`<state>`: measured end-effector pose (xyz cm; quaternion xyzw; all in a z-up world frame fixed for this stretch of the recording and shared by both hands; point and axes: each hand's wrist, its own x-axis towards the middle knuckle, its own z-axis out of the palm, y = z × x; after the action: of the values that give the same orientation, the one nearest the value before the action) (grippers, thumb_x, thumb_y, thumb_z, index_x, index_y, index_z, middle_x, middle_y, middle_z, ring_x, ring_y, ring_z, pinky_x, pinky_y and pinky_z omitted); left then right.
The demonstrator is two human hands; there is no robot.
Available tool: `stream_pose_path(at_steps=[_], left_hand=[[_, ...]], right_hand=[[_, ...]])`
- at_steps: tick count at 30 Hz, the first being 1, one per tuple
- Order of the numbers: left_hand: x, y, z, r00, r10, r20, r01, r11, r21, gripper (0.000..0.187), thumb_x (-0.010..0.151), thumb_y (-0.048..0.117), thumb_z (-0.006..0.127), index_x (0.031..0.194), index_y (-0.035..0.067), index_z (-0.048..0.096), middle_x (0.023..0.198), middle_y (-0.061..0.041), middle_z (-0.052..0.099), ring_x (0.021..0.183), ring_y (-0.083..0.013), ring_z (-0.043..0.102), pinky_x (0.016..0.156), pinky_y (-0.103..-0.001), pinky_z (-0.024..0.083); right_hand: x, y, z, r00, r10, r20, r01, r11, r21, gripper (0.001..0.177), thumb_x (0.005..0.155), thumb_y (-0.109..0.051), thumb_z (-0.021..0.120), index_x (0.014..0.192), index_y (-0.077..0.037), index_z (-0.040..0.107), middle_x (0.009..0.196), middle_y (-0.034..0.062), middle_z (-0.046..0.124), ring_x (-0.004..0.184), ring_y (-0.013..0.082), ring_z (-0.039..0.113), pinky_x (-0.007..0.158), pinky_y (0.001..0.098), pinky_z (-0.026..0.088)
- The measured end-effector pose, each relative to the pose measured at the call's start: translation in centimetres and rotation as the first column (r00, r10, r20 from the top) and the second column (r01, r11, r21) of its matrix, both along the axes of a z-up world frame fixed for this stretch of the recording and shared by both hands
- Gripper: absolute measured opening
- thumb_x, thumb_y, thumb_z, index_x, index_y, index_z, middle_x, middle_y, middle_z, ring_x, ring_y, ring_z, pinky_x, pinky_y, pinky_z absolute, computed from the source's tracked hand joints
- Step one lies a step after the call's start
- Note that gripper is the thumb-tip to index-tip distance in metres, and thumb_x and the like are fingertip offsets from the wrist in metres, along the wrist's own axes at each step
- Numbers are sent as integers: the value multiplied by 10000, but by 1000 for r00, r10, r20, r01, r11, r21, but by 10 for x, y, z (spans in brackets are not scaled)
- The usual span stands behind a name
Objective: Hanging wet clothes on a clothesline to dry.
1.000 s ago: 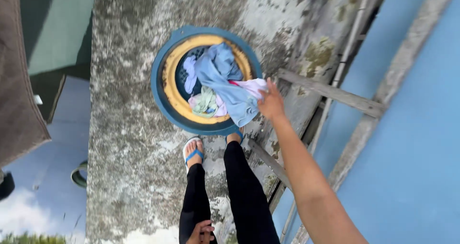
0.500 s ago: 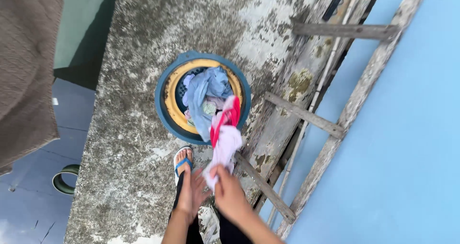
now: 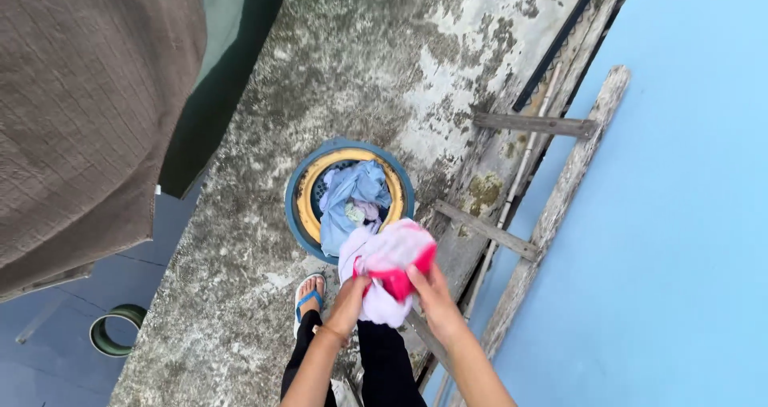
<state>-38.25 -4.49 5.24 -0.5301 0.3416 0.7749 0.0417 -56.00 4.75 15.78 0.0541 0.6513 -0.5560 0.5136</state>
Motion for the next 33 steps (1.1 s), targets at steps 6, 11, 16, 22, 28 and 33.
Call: stream_pose_path(at_steps=[6, 11, 16, 22, 28, 33], left_hand=[[5, -28, 83, 851, 362, -382, -244, 915, 322, 682, 921, 443, 567, 1452, 26, 471, 1451, -79, 590, 1356, -211, 537, 1161, -376, 384], [-2, -24, 87, 801, 475, -365, -330, 858, 393, 693, 978, 508, 475, 1510, 69, 411, 1471, -85, 569, 1368, -243, 528, 1164, -424, 378], [-10, -39, 87, 891, 311, -331, -348, 936, -57, 637, 1054, 494, 368, 1476, 39, 511, 1419, -81, 632, 1319, -211, 581, 1110, -344, 430], [-55, -68, 195, 977, -213, -12, 147, 713, -686, 747, 705, 305, 888, 1277, 9, 510, 1171, -158, 653, 1115, -263, 648, 971, -373, 493], [-50, -81, 207, 900, -428, -89, 153, 499, -853, 678, 733, 100, 793, 1321, -42, 489, 1224, -210, 560, 1160, -402, 589, 992, -408, 460], [-26, -61, 190, 912, -409, 22, 218, 441, -871, 287, 914, 29, 629, 1199, 49, 661, 1135, -138, 663, 1098, -364, 665, 962, -395, 520]], right_hand=[[3, 6, 19, 971, 96, -221, -129, 982, -139, 390, 941, -29, 649, 1327, -29, 596, 1363, 225, 566, 1235, 249, 564, 1046, 372, 471], [5, -22, 109, 849, 270, -455, -441, 836, -326, 359, 936, -117, 615, 1283, -24, 609, 1532, 119, 451, 1441, 242, 460, 1166, 384, 379], [-17, -32, 109, 917, 388, 90, -321, 854, -410, 539, 991, -517, 500, 1259, -66, 625, 1458, 89, 488, 1390, 206, 485, 1080, 372, 454], [-20, -43, 46, 878, 292, -379, -323, 946, -20, 370, 944, -233, 683, 1256, -52, 602, 1136, 59, 696, 1060, 163, 636, 926, 315, 522], [-54, -56, 49, 904, -158, -398, 152, 987, -46, 286, 1044, -207, 548, 1289, -77, 618, 1119, 19, 734, 970, 112, 663, 828, 280, 539], [-78, -43, 58, 886, -370, -278, 394, 919, 33, 288, 1056, -238, 511, 1296, -117, 612, 1132, 47, 711, 949, 170, 670, 755, 356, 553]])
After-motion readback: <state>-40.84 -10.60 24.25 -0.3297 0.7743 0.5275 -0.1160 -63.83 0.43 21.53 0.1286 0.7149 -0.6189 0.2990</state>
